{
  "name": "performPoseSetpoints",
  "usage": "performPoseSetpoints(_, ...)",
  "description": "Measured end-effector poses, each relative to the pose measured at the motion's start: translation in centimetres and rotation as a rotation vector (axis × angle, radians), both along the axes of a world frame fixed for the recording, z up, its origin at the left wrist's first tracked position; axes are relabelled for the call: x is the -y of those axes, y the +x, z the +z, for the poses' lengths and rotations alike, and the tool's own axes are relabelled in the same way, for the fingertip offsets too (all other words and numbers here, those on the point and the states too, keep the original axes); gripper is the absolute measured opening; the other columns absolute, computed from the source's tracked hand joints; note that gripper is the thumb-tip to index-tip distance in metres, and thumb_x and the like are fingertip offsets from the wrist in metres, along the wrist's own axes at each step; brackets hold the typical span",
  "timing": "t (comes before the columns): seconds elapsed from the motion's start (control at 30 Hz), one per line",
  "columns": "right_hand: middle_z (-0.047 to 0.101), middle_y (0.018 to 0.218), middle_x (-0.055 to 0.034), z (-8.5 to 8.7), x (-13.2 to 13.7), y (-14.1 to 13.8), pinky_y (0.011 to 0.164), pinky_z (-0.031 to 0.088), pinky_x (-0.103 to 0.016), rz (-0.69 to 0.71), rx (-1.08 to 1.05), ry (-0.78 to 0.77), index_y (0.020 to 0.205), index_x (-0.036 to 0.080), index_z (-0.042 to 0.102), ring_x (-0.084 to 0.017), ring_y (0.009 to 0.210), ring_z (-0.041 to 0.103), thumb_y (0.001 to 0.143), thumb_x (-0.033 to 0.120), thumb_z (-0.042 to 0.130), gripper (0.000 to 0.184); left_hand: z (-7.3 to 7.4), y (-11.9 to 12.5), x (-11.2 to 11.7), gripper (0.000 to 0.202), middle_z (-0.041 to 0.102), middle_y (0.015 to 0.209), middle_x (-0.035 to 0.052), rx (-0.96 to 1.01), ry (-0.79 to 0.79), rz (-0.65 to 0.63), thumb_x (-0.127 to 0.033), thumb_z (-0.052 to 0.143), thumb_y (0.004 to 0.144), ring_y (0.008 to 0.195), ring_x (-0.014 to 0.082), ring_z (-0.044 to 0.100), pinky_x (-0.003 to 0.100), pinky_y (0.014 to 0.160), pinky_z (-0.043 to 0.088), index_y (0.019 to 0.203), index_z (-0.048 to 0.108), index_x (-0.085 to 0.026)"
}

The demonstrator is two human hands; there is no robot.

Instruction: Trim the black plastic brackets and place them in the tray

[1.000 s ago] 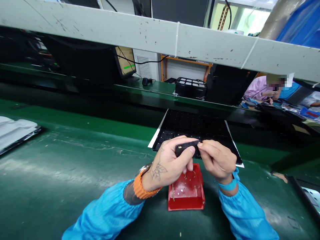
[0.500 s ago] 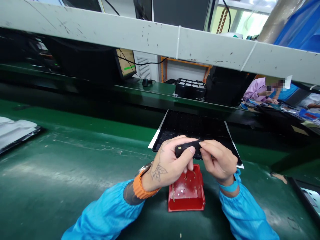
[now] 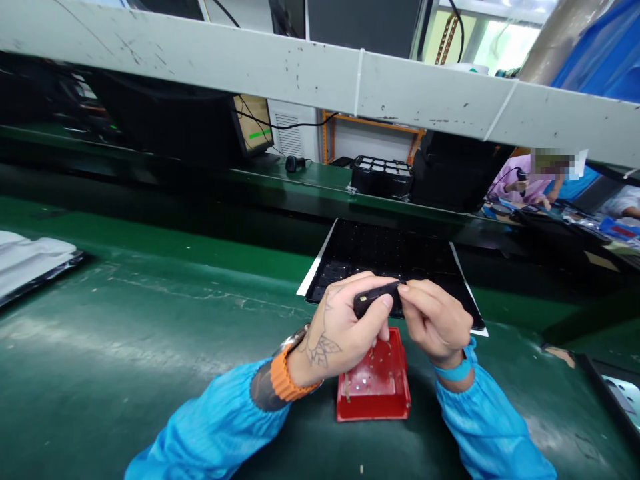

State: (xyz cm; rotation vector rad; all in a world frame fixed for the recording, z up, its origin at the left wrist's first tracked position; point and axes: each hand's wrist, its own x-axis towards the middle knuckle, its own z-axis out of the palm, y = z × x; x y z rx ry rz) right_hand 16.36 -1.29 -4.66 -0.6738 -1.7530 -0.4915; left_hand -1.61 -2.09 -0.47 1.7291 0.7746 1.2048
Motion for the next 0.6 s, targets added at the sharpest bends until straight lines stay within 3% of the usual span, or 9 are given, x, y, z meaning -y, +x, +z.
performPoseSetpoints(0.27,0.080,0.091,-0.0036,-0.69,-0.11,0.03,0.067,0.066,-0.030,-0.007,-0.032,-0.004,0.116,0.025,0.072,-0.020,0.078,0.078,0.095,0.006,0.066,0.028,-0.23,0.17,0.12,0.027,0.062,0.057,-0.0030,-0.015,0.006,0.016,-0.020,0.056,0.095,0.042,0.0082,0.057,0.020,0.047,0.047,0.109,0.077,-0.009)
performPoseSetpoints(0.6,0.078,0.086,-0.0032,-0.11,-0.03,-0.13,0.063,0.065,-0.029,-0.029,-0.005,0.014,0.106,0.024,0.070,-0.019,0.073,0.077,0.099,0.009,0.062,0.018,-0.41,0.13,0.14,0.028,0.062,0.056,-0.0031,-0.009,0.011,0.012,-0.022,0.057,0.096,0.041,0.0080,0.055,0.021,0.048,0.048,0.112,0.075,-0.007)
